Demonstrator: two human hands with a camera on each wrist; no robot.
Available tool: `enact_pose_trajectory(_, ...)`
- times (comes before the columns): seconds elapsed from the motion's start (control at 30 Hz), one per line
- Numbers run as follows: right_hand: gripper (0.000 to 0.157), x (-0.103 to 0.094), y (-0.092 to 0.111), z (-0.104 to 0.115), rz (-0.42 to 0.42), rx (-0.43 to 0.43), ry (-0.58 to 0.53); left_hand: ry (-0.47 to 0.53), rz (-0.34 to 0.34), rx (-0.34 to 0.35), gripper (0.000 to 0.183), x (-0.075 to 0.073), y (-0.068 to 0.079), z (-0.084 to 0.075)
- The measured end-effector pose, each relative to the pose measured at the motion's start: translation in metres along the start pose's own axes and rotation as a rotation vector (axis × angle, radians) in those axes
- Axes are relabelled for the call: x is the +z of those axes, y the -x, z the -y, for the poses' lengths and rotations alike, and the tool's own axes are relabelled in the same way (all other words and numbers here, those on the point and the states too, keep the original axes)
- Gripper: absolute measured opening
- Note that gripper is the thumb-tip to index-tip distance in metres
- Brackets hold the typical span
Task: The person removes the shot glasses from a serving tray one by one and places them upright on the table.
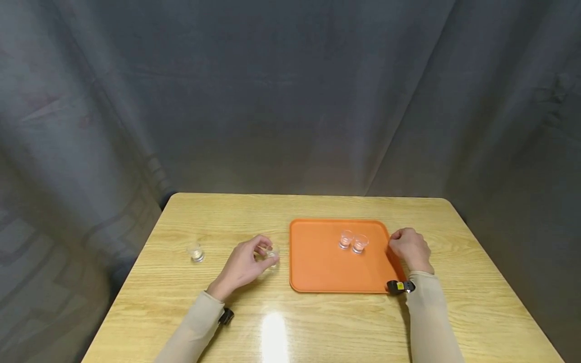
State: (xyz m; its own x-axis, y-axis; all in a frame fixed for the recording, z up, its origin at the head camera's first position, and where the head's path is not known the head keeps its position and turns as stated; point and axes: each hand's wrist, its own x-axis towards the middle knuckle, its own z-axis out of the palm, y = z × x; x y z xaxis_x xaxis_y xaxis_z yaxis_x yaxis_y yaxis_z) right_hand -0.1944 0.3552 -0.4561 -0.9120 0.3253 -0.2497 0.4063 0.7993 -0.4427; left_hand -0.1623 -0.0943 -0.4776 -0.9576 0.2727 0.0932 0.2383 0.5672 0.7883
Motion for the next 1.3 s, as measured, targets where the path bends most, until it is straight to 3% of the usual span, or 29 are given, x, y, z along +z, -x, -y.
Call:
enact_pose_trajectory(0.5, 0.020, 0.001, -0.002, -0.001, -0.013, -0.018, 0.029, 0.033, 0.035, -0.060, 0.035, -0.024, 0.022, 0.019)
enact_pose_trajectory(0.9, 0.022, 0.003, -0.001, -0.001, -0.006, 0.004, 0.009, -0.014, -0.043, -0.121, 0.038, -0.058, 0.044, 0.045)
enact_pose_trajectory(1.3, 0.024, 0.002, -0.003, -0.003, 0.001, 0.020, -0.011, -0.075, -0.139, -0.148, 0.041, -0.089, 0.061, 0.058)
